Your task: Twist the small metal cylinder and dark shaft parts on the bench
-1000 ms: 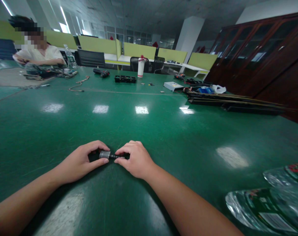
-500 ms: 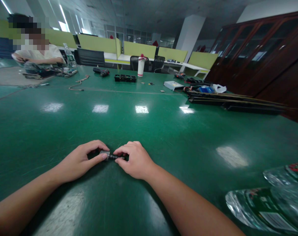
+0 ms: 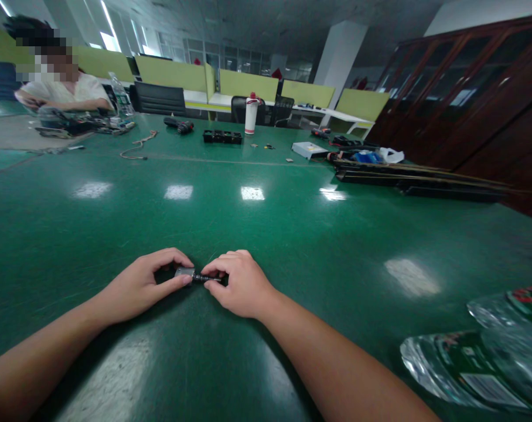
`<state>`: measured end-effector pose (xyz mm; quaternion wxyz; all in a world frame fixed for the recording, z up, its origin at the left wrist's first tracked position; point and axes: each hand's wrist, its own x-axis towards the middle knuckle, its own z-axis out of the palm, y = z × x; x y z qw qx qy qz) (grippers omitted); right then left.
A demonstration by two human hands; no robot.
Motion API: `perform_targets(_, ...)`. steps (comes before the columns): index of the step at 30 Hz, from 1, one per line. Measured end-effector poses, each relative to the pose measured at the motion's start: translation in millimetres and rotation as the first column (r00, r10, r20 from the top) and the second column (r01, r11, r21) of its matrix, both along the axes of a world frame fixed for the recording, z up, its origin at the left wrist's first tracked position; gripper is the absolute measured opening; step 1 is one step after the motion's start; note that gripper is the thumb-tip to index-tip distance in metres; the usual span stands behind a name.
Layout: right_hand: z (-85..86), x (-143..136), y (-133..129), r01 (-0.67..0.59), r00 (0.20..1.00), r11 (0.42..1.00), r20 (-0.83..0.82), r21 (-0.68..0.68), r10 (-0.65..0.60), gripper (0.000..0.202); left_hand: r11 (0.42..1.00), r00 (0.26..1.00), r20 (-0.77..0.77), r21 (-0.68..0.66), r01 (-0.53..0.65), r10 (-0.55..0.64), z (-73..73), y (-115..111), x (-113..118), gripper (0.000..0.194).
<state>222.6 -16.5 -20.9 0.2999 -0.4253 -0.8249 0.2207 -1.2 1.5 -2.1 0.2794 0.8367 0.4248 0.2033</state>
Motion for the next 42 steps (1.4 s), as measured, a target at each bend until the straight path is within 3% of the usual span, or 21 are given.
perform_targets(42, 2.6, 0.2, -0.9, -0.004, 1.000, 1.000, 0.020, -0.007, 0.004, 0.015, 1.000, 1.000, 0.000, -0.018, -0.016, 0.016, 1.3, -0.3, 1.0, 0.025)
